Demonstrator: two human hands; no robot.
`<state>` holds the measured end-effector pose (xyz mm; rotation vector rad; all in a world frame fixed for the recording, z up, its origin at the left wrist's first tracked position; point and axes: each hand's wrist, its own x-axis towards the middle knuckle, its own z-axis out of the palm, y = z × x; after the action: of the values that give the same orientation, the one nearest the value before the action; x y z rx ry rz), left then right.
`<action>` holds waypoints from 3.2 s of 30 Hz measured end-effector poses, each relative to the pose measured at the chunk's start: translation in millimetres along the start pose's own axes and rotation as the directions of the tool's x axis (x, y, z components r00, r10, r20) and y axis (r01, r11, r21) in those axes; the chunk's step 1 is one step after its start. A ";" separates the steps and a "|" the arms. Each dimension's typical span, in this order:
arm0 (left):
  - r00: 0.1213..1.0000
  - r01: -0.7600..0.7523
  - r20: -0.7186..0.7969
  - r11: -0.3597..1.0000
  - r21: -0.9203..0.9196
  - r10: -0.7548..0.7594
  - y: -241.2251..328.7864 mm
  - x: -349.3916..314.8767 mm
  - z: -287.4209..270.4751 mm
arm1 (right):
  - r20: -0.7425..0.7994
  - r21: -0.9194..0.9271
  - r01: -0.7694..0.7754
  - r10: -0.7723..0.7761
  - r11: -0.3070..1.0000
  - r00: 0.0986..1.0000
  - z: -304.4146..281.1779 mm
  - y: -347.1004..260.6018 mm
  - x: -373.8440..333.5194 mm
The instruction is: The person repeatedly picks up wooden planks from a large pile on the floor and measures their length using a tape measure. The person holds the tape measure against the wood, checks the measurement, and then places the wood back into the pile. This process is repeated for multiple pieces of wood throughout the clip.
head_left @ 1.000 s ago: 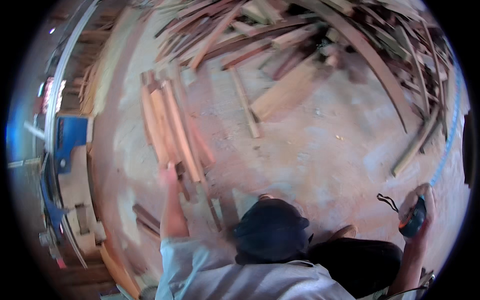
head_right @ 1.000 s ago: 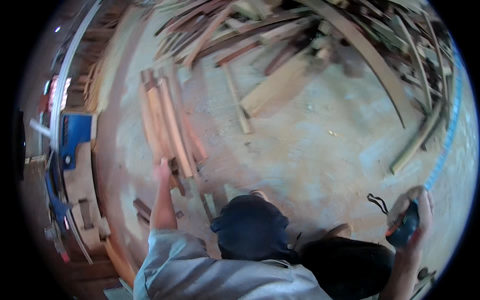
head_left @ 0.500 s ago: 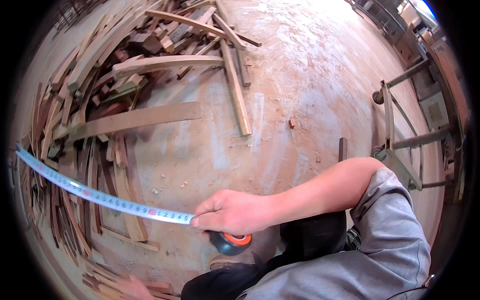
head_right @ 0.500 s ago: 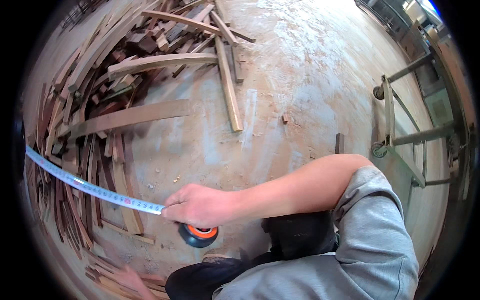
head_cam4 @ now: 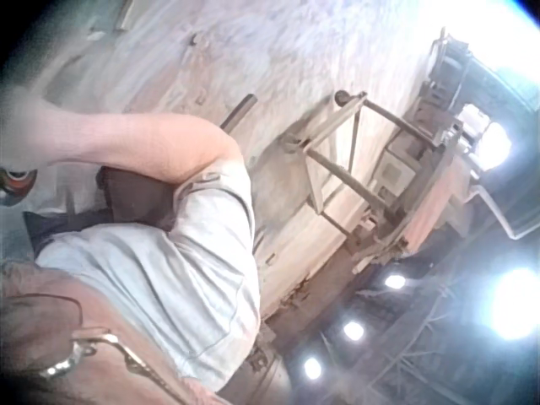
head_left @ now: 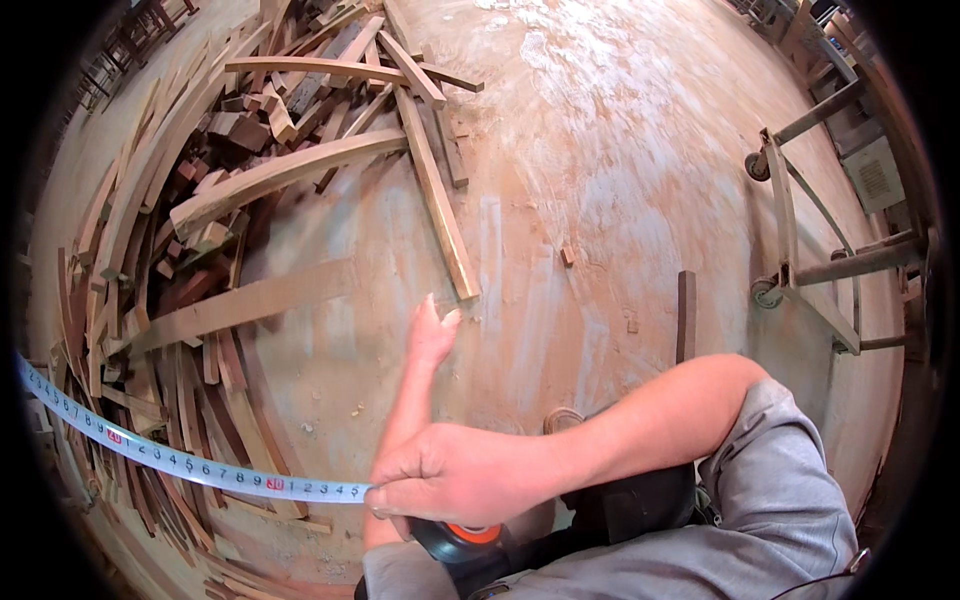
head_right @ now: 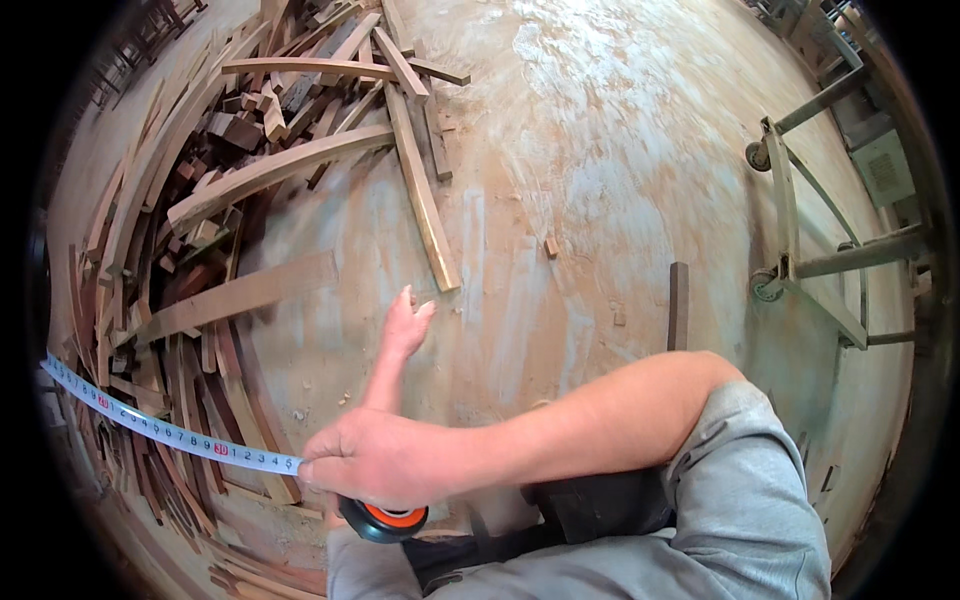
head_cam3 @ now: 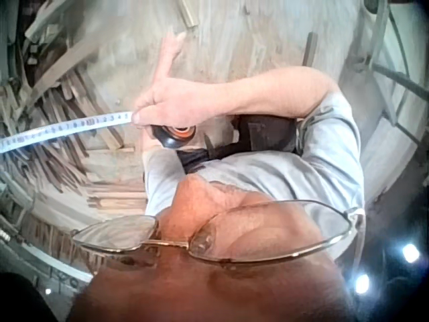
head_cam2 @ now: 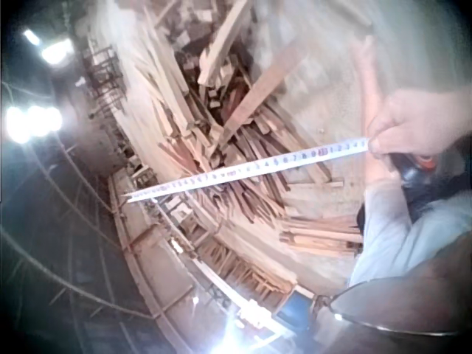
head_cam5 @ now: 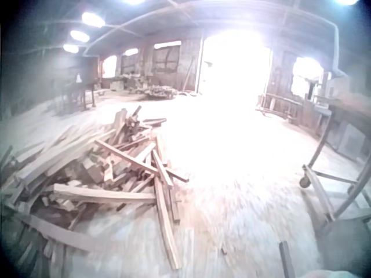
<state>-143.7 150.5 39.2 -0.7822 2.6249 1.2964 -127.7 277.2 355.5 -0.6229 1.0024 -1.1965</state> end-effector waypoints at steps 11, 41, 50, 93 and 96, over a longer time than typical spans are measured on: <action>0.954 0.293 -0.028 0.950 -0.108 -0.297 33.8 65.9 68.9 | -0.024 0.063 0.099 -0.098 0.993 0.995 -59.4 -13.1 -24.3; 0.995 -0.006 0.008 -0.139 -0.990 -0.096 91.7 -281.3 -158.5 | 0.202 0.029 -0.130 0.122 0.991 0.972 13.3 -49.8 -11.0; 0.706 -0.704 -0.570 -0.328 -0.631 -0.420 92.4 -493.8 -219.5 | 0.108 0.019 -0.127 0.125 0.992 0.986 27.7 1.6 28.9; 0.438 0.772 -0.830 0.617 0.151 -0.345 1.2 -328.1 -320.2 | 0.030 0.091 -0.038 0.036 0.995 0.999 -7.6 79.1 89.4; 0.642 0.575 -0.760 0.715 0.396 -0.095 53.8 -211.5 -360.1 | -0.122 0.114 0.058 -0.044 0.992 0.992 -32.5 70.7 88.8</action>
<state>56.5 -14.6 370.8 -1.7957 2.8382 -0.0779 -120.0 216.1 254.8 -0.4920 1.0126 -1.3406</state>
